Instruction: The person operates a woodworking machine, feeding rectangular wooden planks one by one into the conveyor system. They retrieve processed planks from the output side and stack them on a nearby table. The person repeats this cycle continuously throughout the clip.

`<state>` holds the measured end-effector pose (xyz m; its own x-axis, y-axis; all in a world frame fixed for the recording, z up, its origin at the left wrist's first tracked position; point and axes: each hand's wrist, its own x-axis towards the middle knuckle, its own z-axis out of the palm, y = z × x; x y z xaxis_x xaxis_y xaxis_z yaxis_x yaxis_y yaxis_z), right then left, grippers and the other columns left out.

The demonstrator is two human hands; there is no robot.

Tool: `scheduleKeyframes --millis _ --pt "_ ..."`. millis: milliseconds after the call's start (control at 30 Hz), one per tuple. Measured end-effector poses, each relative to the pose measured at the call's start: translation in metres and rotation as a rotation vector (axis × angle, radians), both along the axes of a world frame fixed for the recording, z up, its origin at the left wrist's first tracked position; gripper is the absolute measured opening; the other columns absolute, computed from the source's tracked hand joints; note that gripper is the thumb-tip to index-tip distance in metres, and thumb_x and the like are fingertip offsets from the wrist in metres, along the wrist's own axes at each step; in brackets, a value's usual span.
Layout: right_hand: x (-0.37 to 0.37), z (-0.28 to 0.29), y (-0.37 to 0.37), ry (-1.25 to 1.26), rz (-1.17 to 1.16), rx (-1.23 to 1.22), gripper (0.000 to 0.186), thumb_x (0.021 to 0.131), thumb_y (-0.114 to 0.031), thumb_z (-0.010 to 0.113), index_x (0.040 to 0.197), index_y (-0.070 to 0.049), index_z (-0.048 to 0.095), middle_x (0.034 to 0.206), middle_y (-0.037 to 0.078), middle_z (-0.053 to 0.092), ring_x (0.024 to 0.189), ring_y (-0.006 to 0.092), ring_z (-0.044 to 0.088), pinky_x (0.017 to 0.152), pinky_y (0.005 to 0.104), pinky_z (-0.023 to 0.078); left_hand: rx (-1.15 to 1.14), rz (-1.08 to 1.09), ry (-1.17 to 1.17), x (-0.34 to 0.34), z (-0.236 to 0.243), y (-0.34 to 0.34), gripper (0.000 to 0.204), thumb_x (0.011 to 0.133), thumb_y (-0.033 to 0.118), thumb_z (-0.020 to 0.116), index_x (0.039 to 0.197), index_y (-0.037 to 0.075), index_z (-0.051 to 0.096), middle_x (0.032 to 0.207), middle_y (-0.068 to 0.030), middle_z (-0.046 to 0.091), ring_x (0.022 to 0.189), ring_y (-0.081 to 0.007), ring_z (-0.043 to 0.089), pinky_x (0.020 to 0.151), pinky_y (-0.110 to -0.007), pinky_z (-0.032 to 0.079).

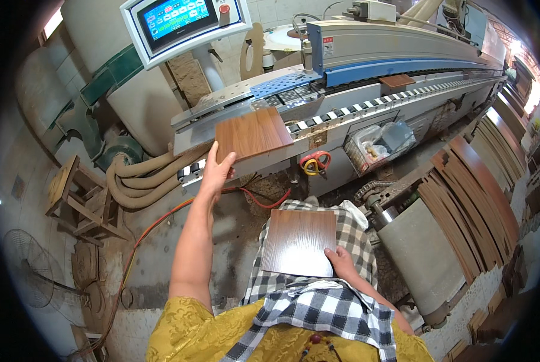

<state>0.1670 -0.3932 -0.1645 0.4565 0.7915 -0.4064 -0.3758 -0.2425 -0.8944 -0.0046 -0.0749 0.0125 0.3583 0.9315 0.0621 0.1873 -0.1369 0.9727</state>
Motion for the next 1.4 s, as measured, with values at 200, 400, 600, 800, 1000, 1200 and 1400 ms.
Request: scheduleKeyframes --millis 200,400,600,800,1000,1200,1400 --pt "0.0 0.004 0.0 0.002 0.003 -0.018 0.027 0.088 -0.019 0.058 0.102 0.004 0.053 0.088 0.008 0.062 0.075 0.0115 0.057 0.067 0.025 0.047 0.545 0.103 0.738 0.011 0.016 0.026 0.053 0.081 0.038 0.06 0.122 0.006 0.054 0.114 -0.0201 0.058 0.104 -0.0332 0.056 0.086 -0.04 0.044" --pt "0.002 -0.003 -0.001 0.015 0.021 0.001 0.026 0.089 -0.017 0.058 0.103 0.004 0.052 0.09 0.01 0.062 0.077 0.0129 0.058 0.069 0.0259 0.047 0.646 0.234 0.876 0.022 0.012 0.048 0.045 0.081 0.043 0.06 0.116 0.014 0.06 0.124 -0.0109 0.053 0.118 -0.0275 0.045 0.097 -0.042 0.033" --pt "0.003 -0.001 -0.001 0.037 0.018 0.004 0.027 0.089 -0.018 0.057 0.104 0.004 0.052 0.091 0.01 0.062 0.078 0.0137 0.058 0.07 0.0261 0.047 0.701 0.29 0.716 0.025 -0.01 0.062 0.042 0.082 0.04 0.059 0.115 0.015 0.06 0.124 -0.0063 0.054 0.12 -0.0245 0.044 0.105 -0.048 0.023" --pt "0.002 0.009 0.0 0.047 0.02 -0.004 0.026 0.09 -0.018 0.055 0.104 0.004 0.052 0.091 0.01 0.062 0.078 0.0138 0.058 0.07 0.0262 0.047 0.746 0.289 0.613 0.017 -0.021 0.07 0.037 0.083 0.037 0.057 0.114 0.016 0.061 0.123 -0.0044 0.056 0.121 -0.0241 0.045 0.106 -0.049 0.021" --pt "0.002 0.009 0.0 0.032 0.026 -0.012 0.026 0.09 -0.018 0.055 0.105 0.004 0.052 0.092 0.009 0.062 0.079 0.0129 0.057 0.071 0.0257 0.046 0.75 0.261 0.616 0.015 -0.024 0.071 0.033 0.086 0.032 0.054 0.114 0.017 0.061 0.122 -0.0035 0.057 0.121 -0.0242 0.045 0.106 -0.05 0.021" --pt "0.001 0.006 -0.001 0.023 0.016 -0.006 0.025 0.09 -0.018 0.055 0.104 0.003 0.053 0.091 0.009 0.061 0.079 0.0125 0.057 0.07 0.0254 0.046 0.739 0.236 0.588 0.013 -0.024 0.072 0.032 0.086 0.031 0.054 0.114 0.017 0.061 0.122 -0.0018 0.057 0.12 -0.024 0.046 0.105 -0.05 0.022" --pt "0.001 0.008 -0.002 0.053 0.013 0.005 0.025 0.09 -0.018 0.056 0.104 0.003 0.053 0.091 0.009 0.061 0.079 0.0126 0.057 0.07 0.0254 0.046 0.728 0.227 0.56 0.012 -0.025 0.074 0.031 0.086 0.03 0.055 0.114 0.017 0.061 0.122 -0.0014 0.057 0.12 -0.0242 0.046 0.105 -0.051 0.022"
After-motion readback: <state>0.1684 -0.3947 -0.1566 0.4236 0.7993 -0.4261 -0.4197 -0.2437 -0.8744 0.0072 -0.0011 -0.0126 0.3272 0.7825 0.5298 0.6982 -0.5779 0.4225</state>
